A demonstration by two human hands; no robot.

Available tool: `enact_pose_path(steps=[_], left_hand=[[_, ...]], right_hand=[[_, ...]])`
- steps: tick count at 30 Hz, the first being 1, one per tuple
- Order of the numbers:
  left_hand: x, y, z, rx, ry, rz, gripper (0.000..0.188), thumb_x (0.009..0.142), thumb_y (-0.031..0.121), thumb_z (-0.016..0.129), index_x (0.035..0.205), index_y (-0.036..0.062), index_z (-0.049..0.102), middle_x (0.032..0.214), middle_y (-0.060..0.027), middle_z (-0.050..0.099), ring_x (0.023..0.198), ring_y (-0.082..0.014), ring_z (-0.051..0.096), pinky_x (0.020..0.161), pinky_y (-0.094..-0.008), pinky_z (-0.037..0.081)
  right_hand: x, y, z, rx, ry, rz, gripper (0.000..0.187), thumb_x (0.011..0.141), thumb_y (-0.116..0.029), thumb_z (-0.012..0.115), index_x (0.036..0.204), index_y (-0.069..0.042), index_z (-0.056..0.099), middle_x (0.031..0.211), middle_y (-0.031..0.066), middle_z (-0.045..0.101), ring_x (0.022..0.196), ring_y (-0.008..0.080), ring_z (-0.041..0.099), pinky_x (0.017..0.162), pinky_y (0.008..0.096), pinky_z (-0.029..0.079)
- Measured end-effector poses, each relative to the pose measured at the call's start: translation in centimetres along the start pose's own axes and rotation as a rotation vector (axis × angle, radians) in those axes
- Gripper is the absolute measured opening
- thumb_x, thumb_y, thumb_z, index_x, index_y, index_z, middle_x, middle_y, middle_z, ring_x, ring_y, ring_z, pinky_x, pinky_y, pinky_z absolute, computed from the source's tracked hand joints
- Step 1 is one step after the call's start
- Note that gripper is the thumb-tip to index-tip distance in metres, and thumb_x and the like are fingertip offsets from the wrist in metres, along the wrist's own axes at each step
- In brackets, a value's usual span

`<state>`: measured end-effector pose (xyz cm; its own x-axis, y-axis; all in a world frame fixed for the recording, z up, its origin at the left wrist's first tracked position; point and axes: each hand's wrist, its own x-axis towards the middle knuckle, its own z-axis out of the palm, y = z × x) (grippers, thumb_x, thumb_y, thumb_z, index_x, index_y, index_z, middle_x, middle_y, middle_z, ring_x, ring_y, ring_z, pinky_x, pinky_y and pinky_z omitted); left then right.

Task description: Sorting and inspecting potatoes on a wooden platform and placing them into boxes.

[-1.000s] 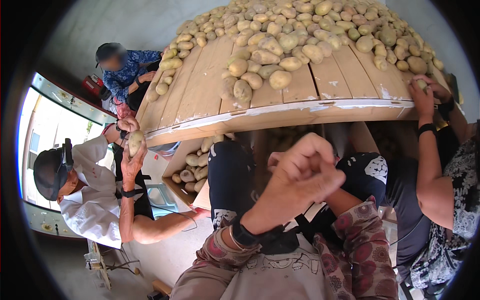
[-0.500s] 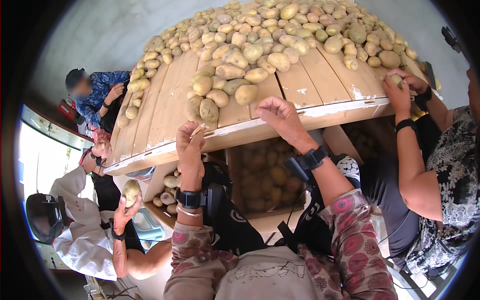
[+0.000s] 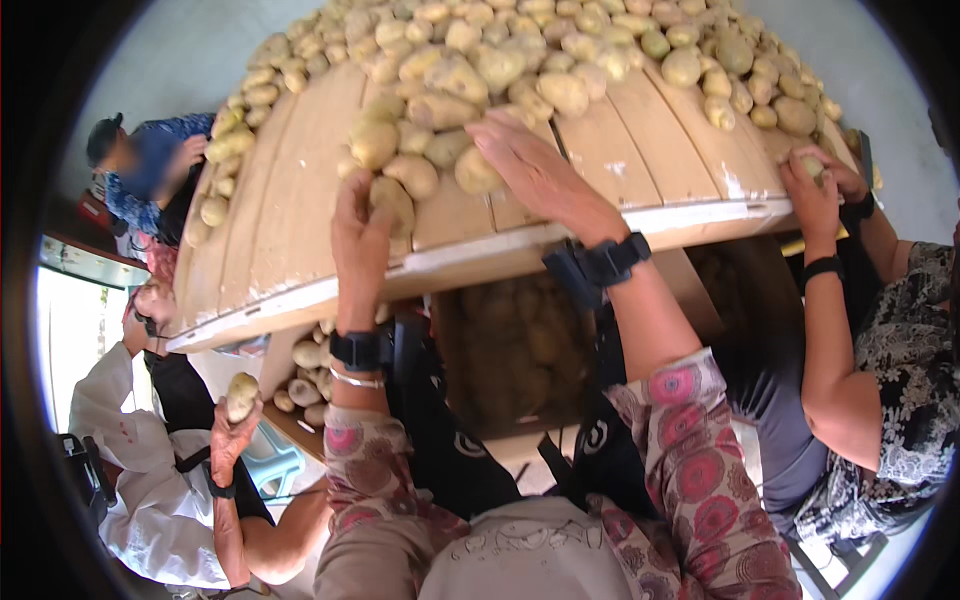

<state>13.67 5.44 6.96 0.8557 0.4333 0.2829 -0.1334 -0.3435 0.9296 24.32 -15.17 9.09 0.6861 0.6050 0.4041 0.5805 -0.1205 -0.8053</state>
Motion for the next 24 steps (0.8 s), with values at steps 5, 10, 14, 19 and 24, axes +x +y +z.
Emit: enact_pose_path(steps=[5,10,14,19,24], left_hand=[[0.5,1.1,0.0,0.190,-0.084,-0.028,0.047,0.082,0.009,0.059,0.126,-0.0005,0.050,0.115,-0.0092,0.058,0.103,-0.0170,0.054,0.089,-0.0294,0.042],[0.1,0.2,-0.8,0.623,-0.055,0.203,0.050,0.076,0.028,0.065,0.119,0.0048,0.056,0.104,-0.0197,0.060,0.094,-0.0345,0.057,0.085,-0.0397,0.044],[-0.4,0.2,-0.3,0.801,-0.024,0.228,0.050,0.075,0.036,0.068,0.117,0.0100,0.061,0.099,-0.0157,0.058,0.090,-0.0287,0.057,0.079,-0.0372,0.045],[-1.4,-0.1,-0.7,0.881,-0.046,0.234,0.046,0.071,0.034,0.072,0.106,0.0063,0.059,0.102,-0.0157,0.057,0.094,-0.0309,0.055,0.081,-0.0388,0.044],[-2.0,0.7,0.2,0.697,-0.152,0.208,0.048,0.068,0.031,0.075,0.104,0.0052,0.055,0.103,-0.0151,0.057,0.098,-0.0327,0.054,0.083,-0.0405,0.043]], right_hand=[[1.9,0.3,0.7,-0.154,-0.222,-0.015,0.042,0.093,-0.034,0.040,0.104,0.003,0.057,0.105,0.0209,0.060,0.109,0.0348,0.051,0.094,0.0413,0.038],[1.4,0.7,0.7,-0.271,0.036,0.149,0.041,0.081,-0.038,0.057,0.091,0.002,0.061,0.081,0.0224,0.062,0.079,0.0372,0.059,0.073,0.0412,0.047],[0.8,1.9,-1.0,-0.551,0.138,0.094,0.041,0.075,-0.034,0.066,0.096,-0.001,0.057,0.078,0.0177,0.061,0.075,0.0316,0.060,0.068,0.0393,0.048],[0.1,-1.4,-0.9,-0.251,-0.070,0.278,0.048,0.067,-0.034,0.074,0.096,-0.001,0.053,0.072,0.0159,0.058,0.070,0.0251,0.058,0.065,0.0365,0.046],[-1.0,-0.7,0.7,-0.132,-0.037,-0.027,0.048,0.066,-0.030,0.075,0.096,-0.002,0.051,0.078,0.0156,0.057,0.073,0.0232,0.055,0.068,0.0343,0.046]])
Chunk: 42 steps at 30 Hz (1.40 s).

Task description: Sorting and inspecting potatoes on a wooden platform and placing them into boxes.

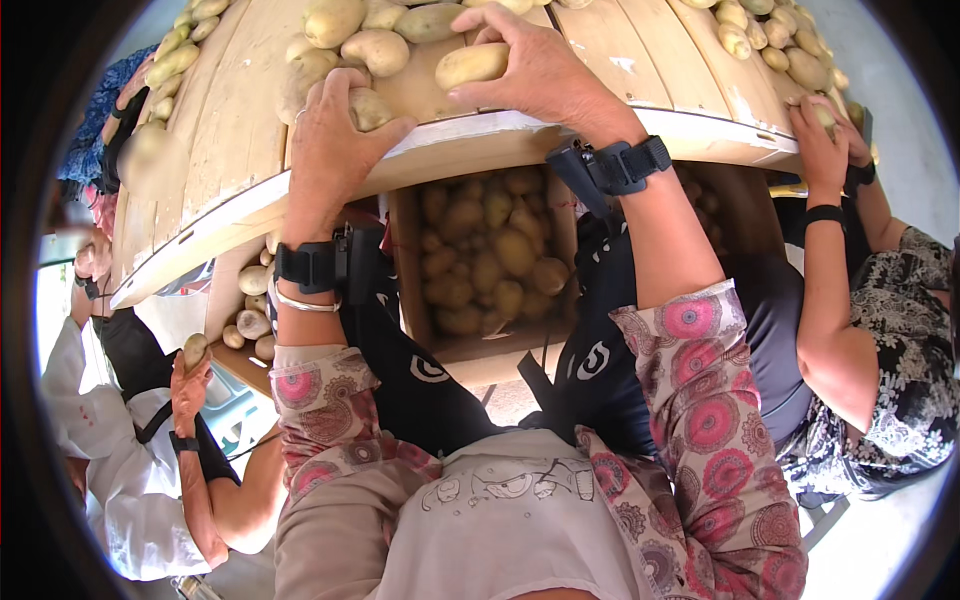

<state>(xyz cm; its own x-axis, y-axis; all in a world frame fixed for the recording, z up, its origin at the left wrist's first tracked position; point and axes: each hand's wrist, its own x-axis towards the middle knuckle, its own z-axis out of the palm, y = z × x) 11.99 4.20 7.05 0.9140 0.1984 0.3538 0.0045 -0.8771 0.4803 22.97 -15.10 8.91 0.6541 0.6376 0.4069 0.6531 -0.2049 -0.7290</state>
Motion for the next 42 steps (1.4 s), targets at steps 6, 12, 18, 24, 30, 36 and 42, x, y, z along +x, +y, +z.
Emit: enact_pose_path(steps=[6,12,18,24,30,36,42], left_hand=[[0.0,-1.0,0.2,0.008,-0.010,0.061,0.050,0.069,0.029,0.074,0.110,0.0077,0.054,0.111,-0.0127,0.056,0.104,-0.0306,0.053,0.089,-0.0382,0.042],[-0.2,-1.6,0.1,-0.028,-0.009,0.107,0.050,0.069,0.029,0.075,0.110,0.0092,0.056,0.111,-0.0125,0.056,0.105,-0.0304,0.053,0.090,-0.0376,0.042],[-0.4,-2.0,0.2,-0.035,0.016,0.108,0.050,0.068,0.027,0.075,0.110,0.0090,0.056,0.110,-0.0111,0.057,0.103,-0.0291,0.054,0.089,-0.0365,0.042],[-2.5,-0.6,-0.1,-0.199,0.097,0.070,0.047,0.066,0.024,0.075,0.105,0.0046,0.058,0.100,-0.0128,0.059,0.092,-0.0274,0.056,0.083,-0.0344,0.045],[-11.9,2.8,-3.4,-1.000,-0.086,-0.373,0.032,0.087,0.029,0.052,0.104,0.0020,0.054,0.098,-0.0092,0.059,0.090,-0.0172,0.058,0.077,-0.0266,0.046],[-18.3,3.9,3.0,-1.400,-0.212,-1.149,0.032,0.087,0.033,0.058,0.112,0.0128,0.052,0.101,-0.0038,0.059,0.093,-0.0200,0.057,0.078,-0.0377,0.046],[-16.9,3.4,3.7,-1.054,-0.043,-0.973,0.035,0.088,0.025,0.058,0.120,0.0127,0.049,0.110,-0.0023,0.058,0.100,-0.0191,0.056,0.083,-0.0368,0.044]], right_hand=[[-0.3,0.7,0.3,-0.226,-0.014,-0.004,0.035,0.073,-0.035,0.065,0.092,-0.005,0.065,0.075,0.0143,0.063,0.069,0.0294,0.060,0.067,0.0374,0.048],[-1.0,-0.8,-1.0,-0.126,-0.054,0.074,0.043,0.070,-0.025,0.069,0.103,-0.002,0.054,0.093,0.0191,0.061,0.084,0.0232,0.059,0.074,0.0350,0.047],[-1.2,-1.9,-1.0,-0.136,-0.183,0.227,0.046,0.072,-0.024,0.066,0.112,-0.006,0.052,0.090,0.0209,0.063,0.085,0.0321,0.062,0.075,0.0372,0.047],[-2.3,-1.1,-0.1,-0.196,-0.015,-0.010,0.037,0.072,-0.024,0.067,0.102,-0.005,0.056,0.085,0.0206,0.062,0.083,0.0366,0.061,0.072,0.0394,0.047],[-3.6,-1.3,-2.6,0.044,0.065,0.020,0.026,0.079,-0.025,0.064,0.095,-0.004,0.059,0.079,0.0126,0.060,0.073,0.0213,0.059,0.067,0.0324,0.046],[-4.6,-1.1,-5.1,0.273,0.141,0.185,0.019,0.086,-0.023,0.060,0.090,-0.004,0.060,0.071,-0.0010,0.052,0.065,0.0055,0.045,0.056,0.0236,0.039],[-5.4,-0.9,-5.9,0.436,0.101,0.252,0.013,0.087,-0.018,0.058,0.089,-0.004,0.059,0.070,-0.0034,0.052,0.064,0.0041,0.043,0.055,0.0214,0.037]])
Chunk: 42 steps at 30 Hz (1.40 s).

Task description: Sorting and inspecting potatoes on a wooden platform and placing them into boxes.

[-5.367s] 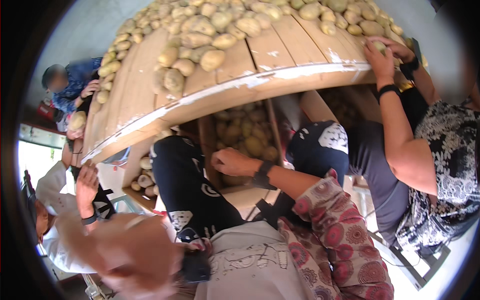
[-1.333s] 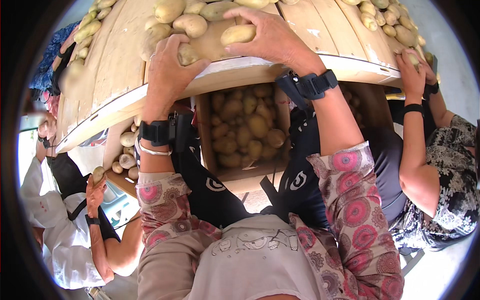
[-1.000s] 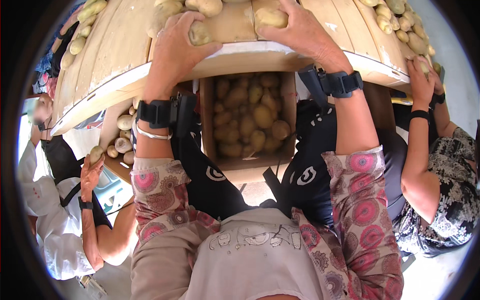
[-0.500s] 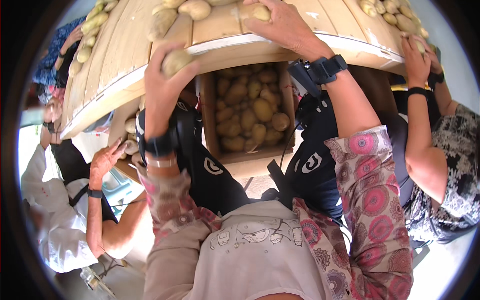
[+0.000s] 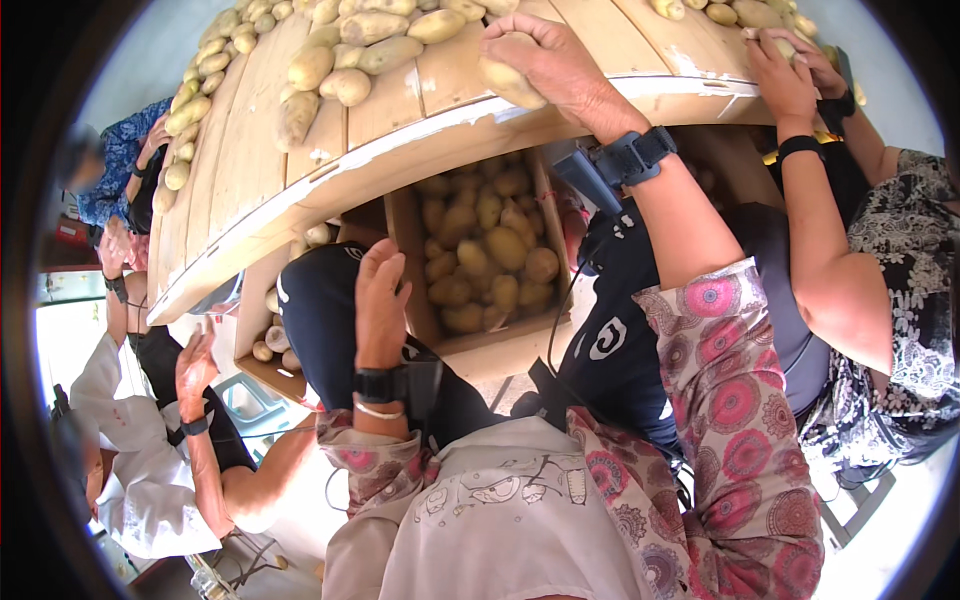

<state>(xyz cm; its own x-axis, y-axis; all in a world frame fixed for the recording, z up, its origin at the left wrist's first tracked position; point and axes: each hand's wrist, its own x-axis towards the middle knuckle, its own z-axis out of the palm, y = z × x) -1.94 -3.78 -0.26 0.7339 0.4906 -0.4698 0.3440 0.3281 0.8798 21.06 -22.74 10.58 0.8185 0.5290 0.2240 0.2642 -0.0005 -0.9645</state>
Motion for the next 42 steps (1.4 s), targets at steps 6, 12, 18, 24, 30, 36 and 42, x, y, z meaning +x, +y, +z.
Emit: enact_pose_path(steps=[6,12,18,24,30,36,42], left_hand=[[-0.2,8.1,-1.2,0.162,-0.044,0.478,0.018,0.089,0.005,0.054,0.107,0.0052,0.056,0.100,-0.0034,0.062,0.090,-0.0110,0.059,0.075,-0.0211,0.045],[5.4,9.4,-4.0,0.517,0.005,0.698,0.016,0.087,0.004,0.057,0.103,0.0007,0.058,0.082,-0.0011,0.061,0.072,-0.0070,0.053,0.065,-0.0204,0.043],[6.2,8.8,-3.9,0.706,0.000,0.661,0.018,0.083,0.007,0.060,0.100,-0.0011,0.060,0.072,-0.0033,0.060,0.066,-0.0085,0.053,0.062,-0.0226,0.044],[6.8,8.4,-3.7,0.677,0.057,0.723,0.016,0.083,0.008,0.061,0.096,-0.0014,0.061,0.070,-0.0038,0.060,0.065,-0.0095,0.054,0.062,-0.0243,0.045],[7.2,8.3,-3.7,0.589,0.073,0.767,0.010,0.083,0.007,0.061,0.091,-0.0002,0.061,0.070,-0.0019,0.059,0.062,-0.0066,0.051,0.058,-0.0224,0.043],[7.1,8.8,-2.7,0.437,0.105,0.789,0.017,0.082,0.004,0.061,0.070,0.0042,0.049,0.062,0.0044,0.047,0.058,-0.0028,0.039,0.051,-0.0197,0.034],[7.0,8.4,-2.9,0.199,0.209,0.913,0.031,0.076,-0.005,0.057,0.061,0.0135,0.037,0.060,0.0074,0.037,0.055,-0.0021,0.031,0.050,-0.0192,0.026]], right_hand=[[0.1,1.0,0.0,-0.081,-0.006,0.002,0.028,0.076,-0.031,0.066,0.090,-0.007,0.065,0.073,0.0025,0.060,0.068,0.0125,0.055,0.066,0.0292,0.047],[-1.2,0.4,1.6,-0.091,-0.230,-0.006,0.025,0.076,-0.029,0.065,0.087,-0.008,0.065,0.077,0.0035,0.062,0.075,0.0126,0.057,0.072,0.0265,0.046],[-3.3,-1.8,3.6,-0.596,-0.605,0.118,0.014,0.076,-0.019,0.063,0.083,-0.007,0.062,0.073,0.0053,0.060,0.069,0.0171,0.059,0.067,0.0306,0.048],[-2.2,3.6,2.3,-0.791,-0.306,-0.228,0.012,0.074,-0.010,0.055,0.081,-0.002,0.060,0.072,0.0148,0.061,0.069,0.0319,0.059,0.065,0.0381,0.047],[-1.6,2.2,1.8,-0.715,-0.137,-0.135,0.016,0.078,-0.015,0.060,0.080,0.000,0.061,0.073,0.0130,0.064,0.067,0.0229,0.062,0.065,0.0315,0.048],[-0.3,1.3,0.7,-0.572,0.089,-0.137,0.025,0.081,-0.023,0.063,0.072,0.000,0.059,0.060,0.0049,0.057,0.057,0.0089,0.051,0.056,0.0261,0.044],[0.3,1.4,0.5,-0.180,0.237,-0.097,0.030,0.077,-0.018,0.062,0.057,-0.001,0.048,0.048,-0.0005,0.041,0.049,0.0055,0.034,0.045,0.0272,0.032]])
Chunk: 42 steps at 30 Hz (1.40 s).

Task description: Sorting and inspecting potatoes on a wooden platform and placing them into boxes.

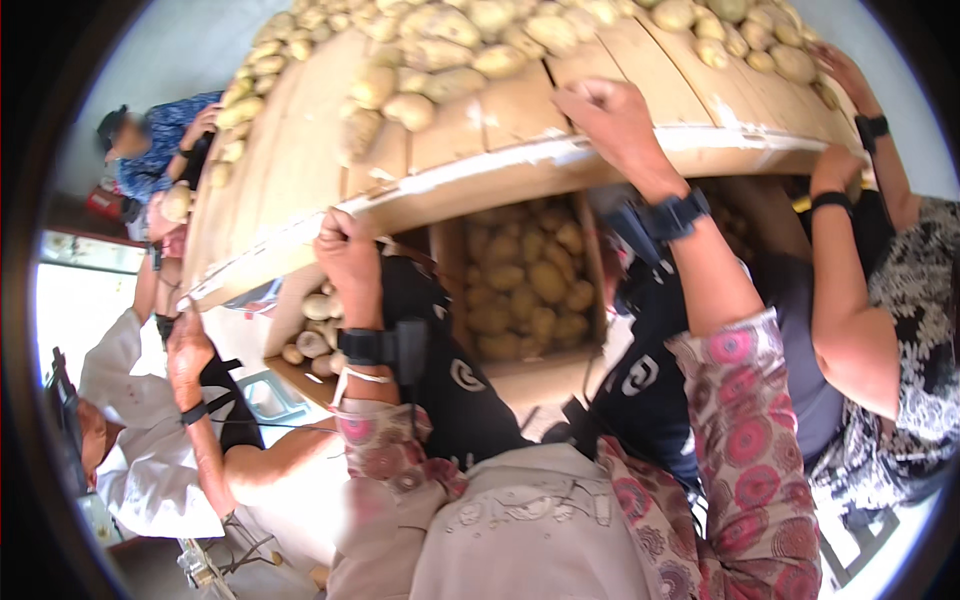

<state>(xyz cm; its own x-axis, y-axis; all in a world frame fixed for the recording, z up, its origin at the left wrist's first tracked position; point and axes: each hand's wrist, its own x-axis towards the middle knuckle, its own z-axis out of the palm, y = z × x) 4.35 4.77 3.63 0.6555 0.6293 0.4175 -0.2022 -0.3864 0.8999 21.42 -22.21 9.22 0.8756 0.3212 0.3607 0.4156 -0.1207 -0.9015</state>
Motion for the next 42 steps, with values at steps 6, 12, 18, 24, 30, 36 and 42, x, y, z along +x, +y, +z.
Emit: enact_pose_path(steps=[6,12,18,24,30,36,42], left_hand=[[-0.3,1.3,1.1,-0.063,0.143,-0.068,0.023,0.074,-0.007,0.055,0.067,0.0089,0.040,0.062,0.0058,0.038,0.055,-0.0022,0.032,0.049,-0.0184,0.028],[0.1,0.5,0.2,-0.009,0.059,-0.103,0.013,0.074,-0.005,0.055,0.076,0.0051,0.048,0.069,0.0018,0.047,0.063,-0.0053,0.043,0.057,-0.0195,0.037],[0.6,0.1,1.9,-0.071,0.147,-0.137,0.037,0.074,-0.004,0.059,0.108,0.0035,0.048,0.109,-0.0084,0.051,0.092,-0.0168,0.052,0.083,-0.0291,0.043],[4.9,-0.7,2.6,0.180,0.161,-0.175,0.069,0.074,-0.003,0.061,0.136,0.0007,0.030,0.131,-0.0186,0.039,0.119,-0.0268,0.041,0.097,-0.0368,0.037],[10.4,-2.6,4.3,0.083,0.027,-0.414,0.082,0.071,-0.002,0.066,0.140,-0.0031,0.022,0.137,-0.0224,0.035,0.119,-0.0280,0.044,0.095,-0.0335,0.042],[11.5,-2.6,3.5,0.076,-0.187,-0.454,0.081,0.071,0.003,0.072,0.138,-0.0040,0.027,0.125,-0.0191,0.048,0.104,-0.0247,0.056,0.084,-0.0295,0.049],[9.8,-1.2,3.3,0.010,-0.284,-0.489,0.062,0.076,0.010,0.071,0.128,-0.0045,0.041,0.112,-0.0141,0.057,0.095,-0.0180,0.059,0.080,-0.0272,0.049]], right_hand=[[-0.4,2.6,0.4,0.145,-0.014,0.011,0.038,0.082,-0.013,0.060,0.054,-0.005,0.036,0.050,-0.0069,0.032,0.051,0.0018,0.028,0.043,0.0248,0.024],[-0.1,2.5,1.4,0.188,-0.024,-0.009,0.037,0.082,-0.013,0.061,0.056,-0.003,0.037,0.050,-0.0029,0.032,0.051,0.0043,0.028,0.044,0.0265,0.026],[0.0,1.7,1.3,-0.032,-0.107,0.076,0.035,0.081,-0.023,0.061,0.062,0.003,0.050,0.051,0.0093,0.045,0.048,0.0117,0.041,0.048,0.0309,0.037],[0.1,1.8,2.1,-0.250,-0.248,0.007,0.032,0.079,-0.028,0.058,0.082,0.003,0.065,0.075,0.0192,0.064,0.072,0.0331,0.063,0.069,0.0385,0.049],[0.1,2.2,1.9,-0.243,-0.266,0.050,0.030,0.078,-0.027,0.058,0.082,0.002,0.065,0.074,0.0170,0.065,0.071,0.0308,0.063,0.069,0.0374,0.049],[0.0,2.3,1.9,-0.191,-0.270,0.062,0.028,0.079,-0.026,0.061,0.082,0.002,0.065,0.070,0.0145,0.064,0.066,0.0251,0.061,0.064,0.0345,0.048],[-0.1,2.3,1.7,-0.224,-0.263,0.045,0.027,0.079,-0.024,0.061,0.083,0.002,0.065,0.072,0.0146,0.064,0.067,0.0250,0.061,0.064,0.0342,0.048]])
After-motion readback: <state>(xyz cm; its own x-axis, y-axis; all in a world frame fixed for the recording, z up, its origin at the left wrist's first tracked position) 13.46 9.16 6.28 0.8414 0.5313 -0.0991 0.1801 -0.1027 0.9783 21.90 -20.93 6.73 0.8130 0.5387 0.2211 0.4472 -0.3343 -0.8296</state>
